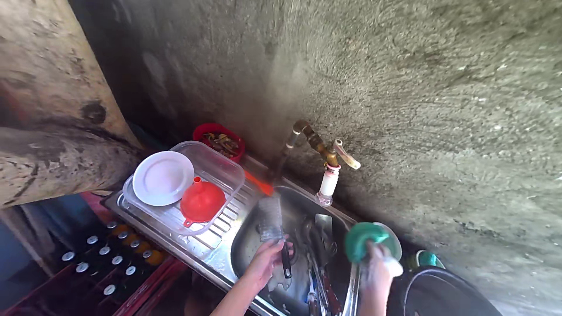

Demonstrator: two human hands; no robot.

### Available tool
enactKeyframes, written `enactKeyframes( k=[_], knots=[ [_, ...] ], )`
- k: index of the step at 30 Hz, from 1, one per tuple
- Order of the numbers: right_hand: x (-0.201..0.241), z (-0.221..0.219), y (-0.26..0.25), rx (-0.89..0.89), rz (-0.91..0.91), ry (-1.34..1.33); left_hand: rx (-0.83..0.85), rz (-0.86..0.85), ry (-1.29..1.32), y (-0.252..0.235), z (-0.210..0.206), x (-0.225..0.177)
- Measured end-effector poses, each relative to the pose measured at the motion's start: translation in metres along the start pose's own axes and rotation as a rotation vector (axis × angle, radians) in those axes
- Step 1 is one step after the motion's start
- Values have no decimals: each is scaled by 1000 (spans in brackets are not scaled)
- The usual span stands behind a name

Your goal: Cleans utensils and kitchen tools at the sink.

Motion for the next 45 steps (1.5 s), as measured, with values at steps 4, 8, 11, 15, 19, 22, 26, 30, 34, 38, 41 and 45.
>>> enactKeyframes(
  k=[4,8,11,15,19,22,26,30,34,38,41,45],
  knots=[
    [-41,-54,98,525,-339,-120,-39,-46,-130,-9,-7,-5],
    [-65,-80,126,672,-327,-11,37,-14,-110,-16,-13,2],
    [-65,-85,128,658,-319,13,51,-24,8,-14,1,3],
    [-59,-91,132,551,-91,352,-69,-110,-76,-13,27,-18],
    [-64,-90,140,558,-65,545,-248,-138,-440,-25,35,-36],
    [-64,-92,128,731,-297,225,-208,-101,-449,-27,37,-36],
    [-93,-90,128,643,-652,-156,-141,-97,-403,-32,38,-30],
    [-106,-92,137,553,-754,-355,-105,-124,-390,-38,29,-31],
    [-93,-87,139,629,-704,-341,-150,-174,-459,-30,23,-47],
    [-74,-88,129,612,-55,186,-225,-267,-522,-20,16,-45],
    [-69,-91,133,493,144,366,-213,-300,-474,-19,11,-41],
    [-63,-91,140,428,111,479,-189,-260,-434,-20,12,-41]
  ],
)
Point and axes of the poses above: each hand's wrist, its own y-axis away from the middle knuckle, its own z-axis out of the back of the hand, x = y × z, the point moved 6 cm from there along -y, towards the middle knuckle, and after that the axes turned 14 degrees about -y, right-handed, at the moved point
